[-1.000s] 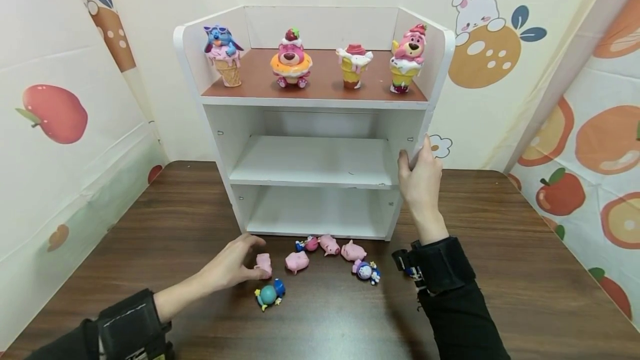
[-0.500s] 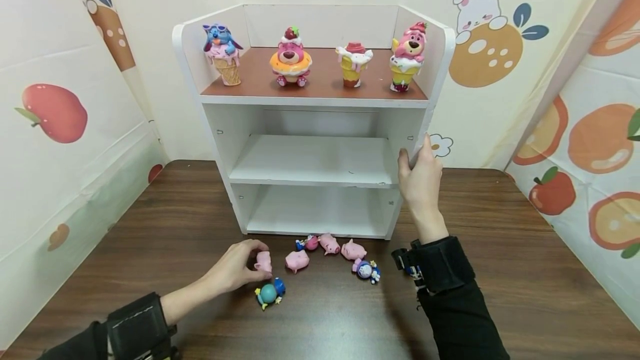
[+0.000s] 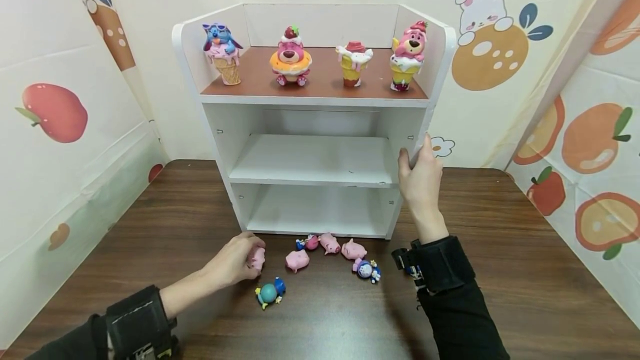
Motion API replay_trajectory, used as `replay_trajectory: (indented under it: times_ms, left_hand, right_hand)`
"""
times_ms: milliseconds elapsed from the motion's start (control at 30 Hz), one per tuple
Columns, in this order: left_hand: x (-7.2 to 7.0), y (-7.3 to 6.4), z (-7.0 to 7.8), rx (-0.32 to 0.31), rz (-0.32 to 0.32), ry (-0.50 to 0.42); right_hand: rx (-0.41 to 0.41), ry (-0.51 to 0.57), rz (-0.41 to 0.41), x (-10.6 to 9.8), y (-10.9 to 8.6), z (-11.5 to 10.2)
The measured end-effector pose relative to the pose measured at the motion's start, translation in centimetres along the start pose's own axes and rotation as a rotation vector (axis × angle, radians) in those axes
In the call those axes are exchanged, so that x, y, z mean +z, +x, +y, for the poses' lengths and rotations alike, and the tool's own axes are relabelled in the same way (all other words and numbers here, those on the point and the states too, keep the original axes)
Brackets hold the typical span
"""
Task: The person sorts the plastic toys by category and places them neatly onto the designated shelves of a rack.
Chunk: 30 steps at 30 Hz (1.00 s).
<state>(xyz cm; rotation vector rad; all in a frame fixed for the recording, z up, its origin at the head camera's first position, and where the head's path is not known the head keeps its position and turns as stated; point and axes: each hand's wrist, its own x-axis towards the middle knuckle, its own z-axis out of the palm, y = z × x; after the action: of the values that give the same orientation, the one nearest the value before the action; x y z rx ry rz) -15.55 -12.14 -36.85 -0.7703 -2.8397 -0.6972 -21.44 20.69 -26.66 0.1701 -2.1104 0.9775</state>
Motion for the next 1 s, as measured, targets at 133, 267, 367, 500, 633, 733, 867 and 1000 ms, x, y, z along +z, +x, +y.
replay_trajectory:
  times_ms: [133, 267, 367, 500, 633, 733, 867, 1000]
  left_hand:
    - [-0.1, 0.3, 0.2, 0.073, -0.041, 0.096]
    - [-0.2, 0.5, 0.5, 0.079, -0.076, 0.150]
    - [-0.2, 0.6, 0.6, 0.048, -0.089, 0.165]
    - [0.2, 0.4, 0.4, 0.027, -0.067, 0.144]
    - [0.7, 0.0, 0.0, 0.021, -0.014, 0.082]
    - [0.9, -0.3, -0.1, 0.016, 0.019, 0.038]
    - [1.1, -0.7, 0.1, 0.031, 0.050, 0.008]
    - [1.3, -0.9, 0.2, 0.042, 0.071, 0.011]
  right_hand:
    - [-0.006, 0.000, 0.003, 0.0, 0.1, 0.0]
    - [-0.005, 0.005, 0.001, 0.0, 0.1, 0.1]
    - [-0.002, 0.007, -0.003, -0.1, 0.0, 0.0]
    - [-0.002, 0.005, -0.004, -0.1, 0.0, 0.0]
    - [0.007, 0.004, 0.001, -0.1, 0.0, -0.1]
    - [0.013, 0.004, 0.006, 0.0, 0.0, -0.2]
    - [0.017, 0.010, 0.004, 0.0, -0.1, -0.2]
    - [0.019, 0.011, 0.002, -0.1, -0.2, -0.1]
